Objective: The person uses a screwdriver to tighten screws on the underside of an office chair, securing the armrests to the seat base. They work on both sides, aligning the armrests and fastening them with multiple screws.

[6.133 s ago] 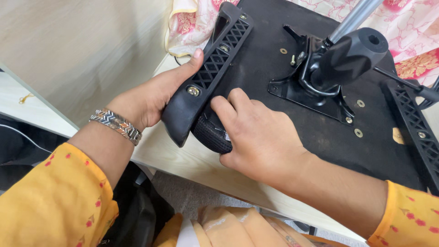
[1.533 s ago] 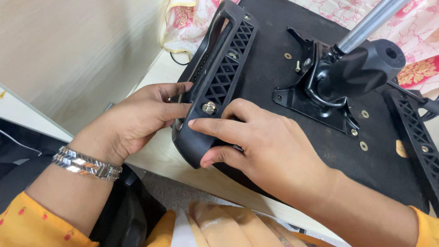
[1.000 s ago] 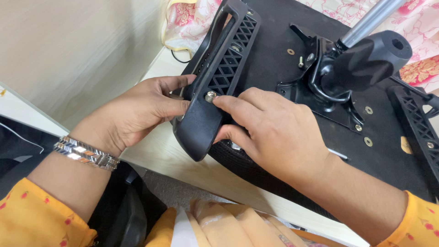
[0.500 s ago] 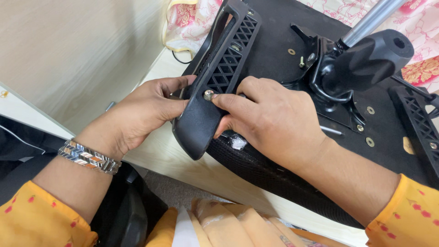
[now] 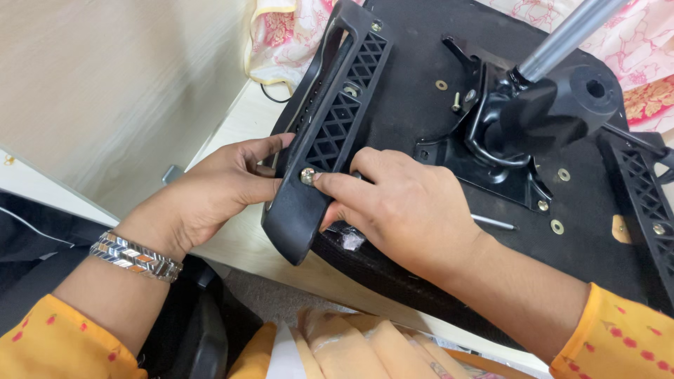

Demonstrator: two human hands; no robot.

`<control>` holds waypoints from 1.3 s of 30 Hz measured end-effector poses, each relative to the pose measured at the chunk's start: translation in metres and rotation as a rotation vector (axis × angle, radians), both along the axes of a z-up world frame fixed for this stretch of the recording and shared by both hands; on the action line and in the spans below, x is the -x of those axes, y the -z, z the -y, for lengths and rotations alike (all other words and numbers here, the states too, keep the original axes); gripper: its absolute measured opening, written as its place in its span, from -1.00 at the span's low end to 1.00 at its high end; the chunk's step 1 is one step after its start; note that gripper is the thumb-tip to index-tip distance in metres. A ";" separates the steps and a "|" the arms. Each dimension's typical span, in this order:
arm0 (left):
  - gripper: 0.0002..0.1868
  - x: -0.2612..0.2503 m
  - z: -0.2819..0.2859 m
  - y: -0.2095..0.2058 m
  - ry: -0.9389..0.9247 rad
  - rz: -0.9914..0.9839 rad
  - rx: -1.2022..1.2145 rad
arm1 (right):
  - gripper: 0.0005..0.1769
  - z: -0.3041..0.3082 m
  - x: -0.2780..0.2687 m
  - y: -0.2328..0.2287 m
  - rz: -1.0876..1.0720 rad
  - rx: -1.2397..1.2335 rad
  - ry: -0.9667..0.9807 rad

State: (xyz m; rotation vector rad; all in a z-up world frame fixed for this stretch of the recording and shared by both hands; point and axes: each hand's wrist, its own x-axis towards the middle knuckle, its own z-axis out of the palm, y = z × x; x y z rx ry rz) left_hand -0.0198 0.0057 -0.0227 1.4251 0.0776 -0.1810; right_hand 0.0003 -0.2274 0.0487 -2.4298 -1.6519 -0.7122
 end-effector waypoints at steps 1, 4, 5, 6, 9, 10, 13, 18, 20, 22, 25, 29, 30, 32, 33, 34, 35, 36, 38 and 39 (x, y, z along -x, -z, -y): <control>-0.11 0.000 -0.001 -0.001 -0.004 -0.018 -0.032 | -0.63 -0.001 -0.001 -0.001 0.011 0.001 -0.008; -0.11 -0.002 -0.002 -0.002 0.014 -0.013 -0.034 | -0.65 -0.001 -0.003 -0.001 0.046 -0.004 -0.042; -0.12 -0.003 -0.002 -0.003 0.027 -0.003 -0.018 | -0.65 -0.001 -0.004 -0.001 0.052 -0.012 -0.058; -0.18 -0.004 -0.001 -0.003 0.018 -0.021 -0.039 | -0.65 -0.001 -0.004 -0.001 0.058 -0.019 -0.074; -0.32 -0.008 0.001 -0.005 0.007 -0.069 -0.073 | -0.64 -0.001 -0.004 -0.002 0.084 -0.018 -0.103; -0.36 -0.007 0.001 -0.005 0.010 -0.084 -0.066 | -0.64 0.000 -0.004 -0.001 0.094 -0.017 -0.100; -0.41 -0.004 0.001 -0.005 0.025 -0.062 -0.026 | -0.64 0.001 -0.005 0.000 0.107 -0.012 -0.082; -0.40 0.002 -0.004 0.003 0.080 0.027 0.045 | -0.64 -0.001 -0.003 0.004 0.113 -0.001 -0.042; -0.41 0.002 -0.006 0.006 0.089 0.038 0.080 | -0.63 -0.003 -0.001 0.005 0.094 -0.014 -0.006; -0.40 0.000 -0.007 0.007 0.085 0.053 0.062 | -0.63 -0.005 0.001 0.005 0.070 -0.018 0.025; -0.41 0.000 -0.006 0.007 0.099 0.054 0.078 | -0.63 -0.004 0.005 0.003 0.025 -0.016 0.057; -0.43 0.002 -0.004 0.007 0.071 0.036 0.129 | -0.61 -0.006 0.008 -0.004 -0.080 0.008 0.047; -0.42 0.002 -0.004 0.007 0.058 0.037 0.125 | -0.60 -0.006 0.009 -0.007 -0.118 0.018 0.041; -0.40 0.002 -0.003 0.008 0.033 0.040 0.120 | -0.64 -0.005 0.009 -0.014 -0.315 -0.031 0.011; -0.40 0.002 -0.003 0.009 0.045 0.052 0.139 | -0.65 -0.006 0.008 -0.018 -0.413 -0.056 -0.003; -0.40 0.003 -0.002 0.009 0.057 0.064 0.158 | -0.68 -0.007 0.007 -0.021 -0.496 -0.107 0.057; -0.40 0.003 -0.002 0.010 0.067 0.075 0.178 | -0.71 -0.009 0.006 -0.025 -0.579 -0.157 0.116; -0.40 0.003 -0.002 0.011 0.067 0.071 0.191 | -0.74 -0.012 0.004 -0.028 -0.662 -0.205 0.176; -0.39 0.002 -0.001 0.012 0.069 0.067 0.211 | -0.73 -0.020 0.000 -0.029 -0.593 -0.202 0.064; -0.39 0.002 -0.002 0.012 0.071 0.072 0.207 | -0.71 -0.024 -0.002 -0.029 -0.556 -0.203 0.011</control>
